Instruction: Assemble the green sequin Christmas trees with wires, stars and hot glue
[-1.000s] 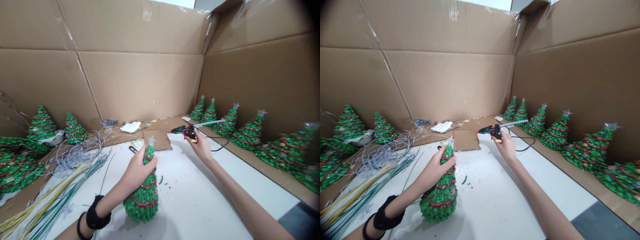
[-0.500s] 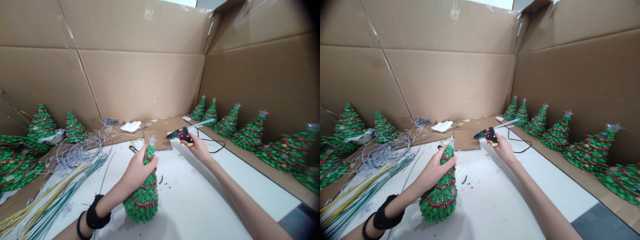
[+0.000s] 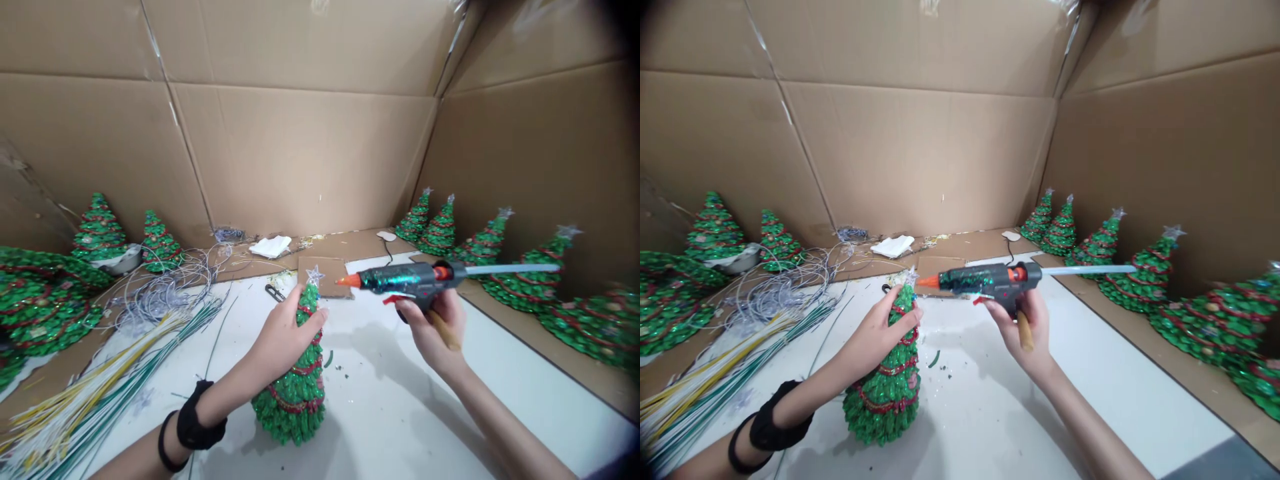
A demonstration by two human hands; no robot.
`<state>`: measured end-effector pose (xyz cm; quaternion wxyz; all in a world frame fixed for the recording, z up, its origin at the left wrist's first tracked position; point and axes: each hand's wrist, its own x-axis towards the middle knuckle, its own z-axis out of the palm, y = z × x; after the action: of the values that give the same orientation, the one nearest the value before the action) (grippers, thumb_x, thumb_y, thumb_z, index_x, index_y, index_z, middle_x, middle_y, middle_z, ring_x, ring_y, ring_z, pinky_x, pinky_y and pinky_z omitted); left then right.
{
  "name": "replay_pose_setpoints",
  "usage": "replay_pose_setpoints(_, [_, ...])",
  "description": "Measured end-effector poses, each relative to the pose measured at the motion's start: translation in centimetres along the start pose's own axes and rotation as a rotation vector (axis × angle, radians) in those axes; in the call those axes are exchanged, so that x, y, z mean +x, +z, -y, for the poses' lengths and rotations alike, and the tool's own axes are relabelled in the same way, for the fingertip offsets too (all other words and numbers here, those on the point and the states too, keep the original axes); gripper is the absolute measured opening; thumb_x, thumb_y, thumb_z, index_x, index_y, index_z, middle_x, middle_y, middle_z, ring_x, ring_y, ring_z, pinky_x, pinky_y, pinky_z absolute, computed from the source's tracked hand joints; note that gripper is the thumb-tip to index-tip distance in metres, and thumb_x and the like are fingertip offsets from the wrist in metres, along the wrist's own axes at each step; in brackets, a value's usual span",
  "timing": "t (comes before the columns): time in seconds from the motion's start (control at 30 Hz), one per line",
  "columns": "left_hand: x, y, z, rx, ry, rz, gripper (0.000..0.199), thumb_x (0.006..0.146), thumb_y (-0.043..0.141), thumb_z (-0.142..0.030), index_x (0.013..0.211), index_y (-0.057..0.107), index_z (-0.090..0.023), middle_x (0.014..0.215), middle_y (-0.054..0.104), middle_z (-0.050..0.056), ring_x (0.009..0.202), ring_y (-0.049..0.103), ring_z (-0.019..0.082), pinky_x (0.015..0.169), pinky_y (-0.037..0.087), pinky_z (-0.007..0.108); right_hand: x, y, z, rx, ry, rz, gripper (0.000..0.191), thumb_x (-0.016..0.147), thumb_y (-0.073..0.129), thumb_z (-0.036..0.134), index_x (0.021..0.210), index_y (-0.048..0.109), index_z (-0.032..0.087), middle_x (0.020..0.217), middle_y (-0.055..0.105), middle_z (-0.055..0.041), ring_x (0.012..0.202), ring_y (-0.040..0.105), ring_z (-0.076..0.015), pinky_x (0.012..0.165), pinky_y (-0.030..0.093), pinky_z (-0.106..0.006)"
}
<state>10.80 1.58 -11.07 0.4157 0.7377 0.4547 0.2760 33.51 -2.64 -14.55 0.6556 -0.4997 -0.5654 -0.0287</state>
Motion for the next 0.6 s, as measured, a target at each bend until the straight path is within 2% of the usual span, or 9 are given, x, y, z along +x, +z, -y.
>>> replay_pose_setpoints(0.13, [0.1, 0.1, 0.1, -0.023, -0.036, -0.001, 0.066, 0.084, 0.05, -0.049, 0.14, 0.033, -0.016, 0.144, 0.04, 0.012, 0.134, 0.034, 0.029, 0.108, 0.032, 0.039, 0.0, -0.6, 1.8, -0.191, -0.218, 0.036, 0.027, 0.077, 0.066, 0.034, 0.063, 0.047, 0.021, 0.049, 0.043, 0.0048, 0.042, 0.036, -0.0098, 0.039, 0.031, -0.023])
replay_pose_setpoints(0.27, [0.0, 0.3, 0.0, -0.016, -0.02, -0.016, 0.06, 0.085, 0.05, -0.047, 0.135, 0.038, -0.017, 0.14, 0.045, 0.012, 0.13, 0.04, 0.029, 0.103, 0.038, 0.04, 0.8, -0.5, 2.6, -0.253, -0.457, 0.165, 0.021, 0.081, 0.064, 0.025, 0.066, 0.051, 0.02, 0.051, 0.047, 0.0038, 0.045, 0.037, -0.0107, 0.045, 0.033, -0.026])
replay_pose_setpoints(0.4, [-0.3, 0.4, -0.4, -0.03, -0.051, 0.004, 0.058, 0.085, 0.05, -0.048, 0.133, 0.04, -0.019, 0.135, 0.051, 0.012, 0.126, 0.044, 0.031, 0.098, 0.043, 0.042, 0.9, -0.3, 2.5, -0.267, -0.502, 0.205, 0.007, 0.083, 0.062, 0.021, 0.078, 0.057, 0.021, 0.053, 0.051, 0.0036, 0.046, 0.04, -0.0117, 0.049, 0.035, -0.028])
replay_pose_setpoints(0.6, [-0.7, 0.6, -0.7, -0.025, -0.079, -0.017, 0.063, 0.084, 0.051, -0.047, 0.137, 0.035, -0.017, 0.138, 0.048, 0.013, 0.128, 0.042, 0.03, 0.103, 0.037, 0.043, 1.4, -0.8, 2.5, -0.273, -0.532, 0.225, 0.008, 0.084, 0.061, 0.024, 0.077, 0.057, 0.022, 0.05, 0.048, 0.0049, 0.042, 0.039, -0.0111, 0.049, 0.036, -0.029])
